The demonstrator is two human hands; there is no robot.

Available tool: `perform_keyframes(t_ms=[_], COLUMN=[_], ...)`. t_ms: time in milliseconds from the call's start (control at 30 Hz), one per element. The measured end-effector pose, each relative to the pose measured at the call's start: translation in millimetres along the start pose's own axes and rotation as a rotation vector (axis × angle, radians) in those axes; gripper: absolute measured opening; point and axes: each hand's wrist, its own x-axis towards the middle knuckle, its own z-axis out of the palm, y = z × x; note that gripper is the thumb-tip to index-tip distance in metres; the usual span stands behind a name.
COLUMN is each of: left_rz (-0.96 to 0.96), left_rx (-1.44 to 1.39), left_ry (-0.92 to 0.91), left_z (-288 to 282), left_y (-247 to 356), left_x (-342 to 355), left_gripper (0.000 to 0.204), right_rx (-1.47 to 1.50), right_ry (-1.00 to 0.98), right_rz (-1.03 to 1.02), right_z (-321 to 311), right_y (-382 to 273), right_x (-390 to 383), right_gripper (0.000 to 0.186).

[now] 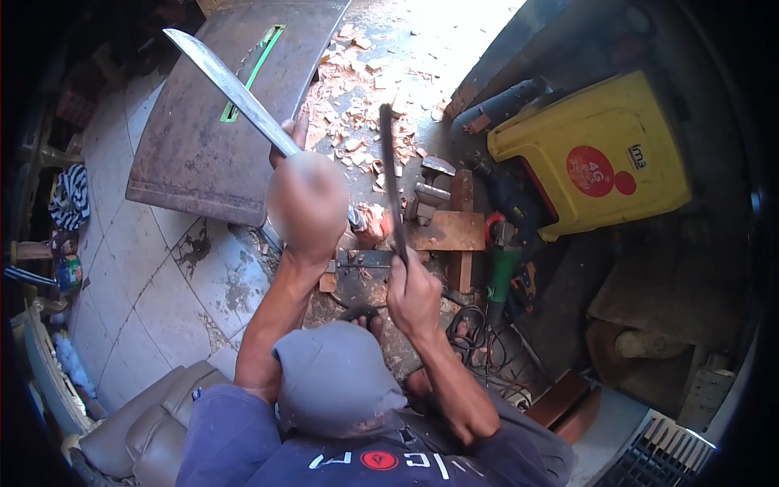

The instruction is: The person shapes a piece of curved wood by shaving and scraping it with a large blade.

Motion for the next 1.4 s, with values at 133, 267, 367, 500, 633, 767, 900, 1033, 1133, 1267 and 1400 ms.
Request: perform_keyframes(t_ms=[133,267,367,500,633,767,900,1033,1133,1267,1400], left_rz=[-0.004,0.06,-0.054,0.027,0.004,-0.097,-0.039,-0.117,-0.021,-0.02,-0.121], left_rx=[0.006,0.057,-0.061,-0.067,-0.032,-0.054,0.025,0.032,0.124,0.045,0.068], left_ry=[-0.057,-0.072,-0.062,-0.093,-0.052,-0.045,0.025,0.0,0.019,0.054,-0.04], left_z=[1,-5,-2,-4,-3,4,10,12,19,26,20], left_y=[9,-2,9,9,2,6,-4,-5,-7,-4,1], left_x=[-5,-6,-1,0,-1,6,13,17,18,20,20], left_gripper=[0.062,0.064,0.063,0.067,0.062,0.059,0.055,0.053,0.053,0.053,0.054], right_rx=[-0.355,-0.123,-0.1,-0.206,0.02,-0.124,-0.208,0.033,-0.284,-0.154,-0.094], right_ry=[-0.081,-0.143,0.106,-0.063,-0.009,0.068,-0.004,0.221,-0.035,-0.054,0.233], right_rz=[0.06,0.132,-0.152,0.059,0.085,-0.079,-0.075,-0.177,-0.014,0.011,-0.253], right_z=[24,6,18,31,3,22,19,4,20,1,14], right_y=[35,17,25,54,7,25,25,-10,23,8,14], right_x=[-12,0,-8,-9,-3,-14,-5,-6,-8,-4,-8], right_gripper=[0.029,0.035,0.031,0.027,0.029,0.033,0.039,0.033,0.033,0.034,0.033])
